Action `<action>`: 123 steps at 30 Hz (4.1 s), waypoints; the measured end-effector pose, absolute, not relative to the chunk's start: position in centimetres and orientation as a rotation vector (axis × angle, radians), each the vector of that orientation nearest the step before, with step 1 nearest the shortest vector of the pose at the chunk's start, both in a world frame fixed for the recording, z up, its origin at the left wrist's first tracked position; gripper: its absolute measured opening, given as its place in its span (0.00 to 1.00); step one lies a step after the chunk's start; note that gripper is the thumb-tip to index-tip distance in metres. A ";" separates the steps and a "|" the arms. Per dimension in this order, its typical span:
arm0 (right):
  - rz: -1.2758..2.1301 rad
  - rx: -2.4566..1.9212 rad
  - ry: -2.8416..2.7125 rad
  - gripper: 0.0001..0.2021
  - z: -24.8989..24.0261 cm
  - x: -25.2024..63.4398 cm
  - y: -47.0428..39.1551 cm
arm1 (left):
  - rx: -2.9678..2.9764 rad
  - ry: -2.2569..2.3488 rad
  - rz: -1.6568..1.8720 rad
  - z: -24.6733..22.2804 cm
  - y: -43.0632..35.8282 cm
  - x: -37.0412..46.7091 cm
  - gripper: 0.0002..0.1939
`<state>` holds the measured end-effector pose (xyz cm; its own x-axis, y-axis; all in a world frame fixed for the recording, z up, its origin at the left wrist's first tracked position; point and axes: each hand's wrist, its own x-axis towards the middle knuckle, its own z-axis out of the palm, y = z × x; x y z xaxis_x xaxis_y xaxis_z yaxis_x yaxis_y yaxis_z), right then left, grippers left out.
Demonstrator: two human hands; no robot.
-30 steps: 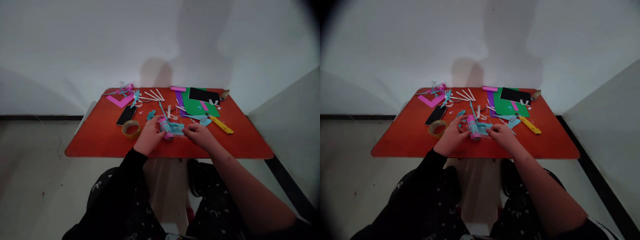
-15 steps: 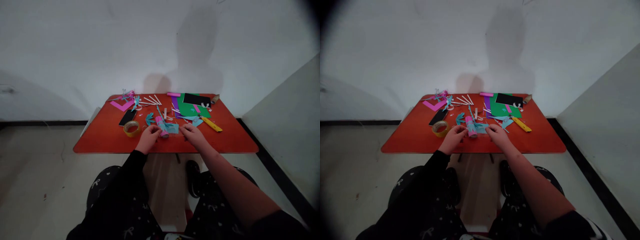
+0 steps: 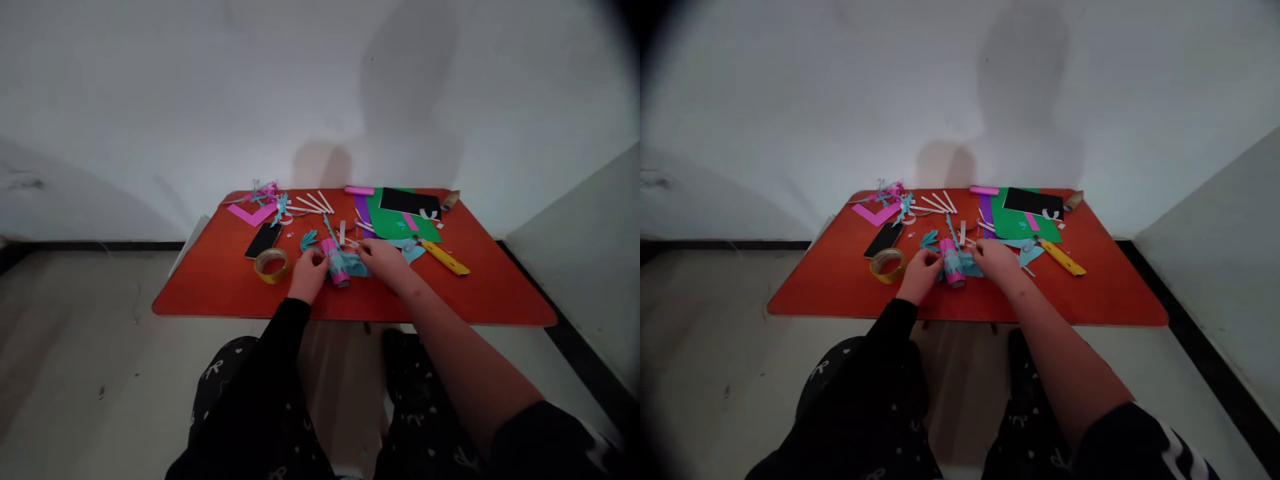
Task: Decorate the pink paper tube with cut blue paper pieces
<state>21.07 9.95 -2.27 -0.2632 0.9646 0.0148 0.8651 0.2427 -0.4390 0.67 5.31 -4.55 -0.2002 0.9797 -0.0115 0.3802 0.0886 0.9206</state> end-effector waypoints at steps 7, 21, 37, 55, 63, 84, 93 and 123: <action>0.409 -1.679 -2.337 0.15 -2.4 20.8 9.8 | 1.339 1.674 1.059 -4.8 4.8 0.3 0.06; 0.288 -1.713 -2.388 0.14 -2.5 20.3 9.6 | 1.391 1.718 1.042 -4.9 5.1 0.4 0.06; 0.157 -1.754 -2.512 0.15 -3.2 19.7 9.8 | 1.509 1.762 0.983 -5.8 5.4 0.6 0.06; -0.108 -1.733 -2.578 0.14 -3.1 17.7 8.3 | 1.837 1.944 0.733 -4.2 4.5 1.8 0.07; -0.090 -1.769 -2.563 0.14 -3.2 18.0 8.5 | 1.836 2.013 0.784 -4.6 4.7 1.5 0.10; -0.118 -1.796 -2.553 0.12 -3.3 18.2 8.5 | 1.714 1.667 0.830 -4.2 5.1 -0.5 0.12; -0.122 -1.797 -2.543 0.12 -3.3 18.1 8.5 | 1.690 1.674 0.835 -5.1 5.7 -0.6 0.14; 0.044 -1.704 -2.510 0.12 -2.8 17.7 8.1 | 1.796 1.916 0.726 -3.3 4.3 1.0 0.12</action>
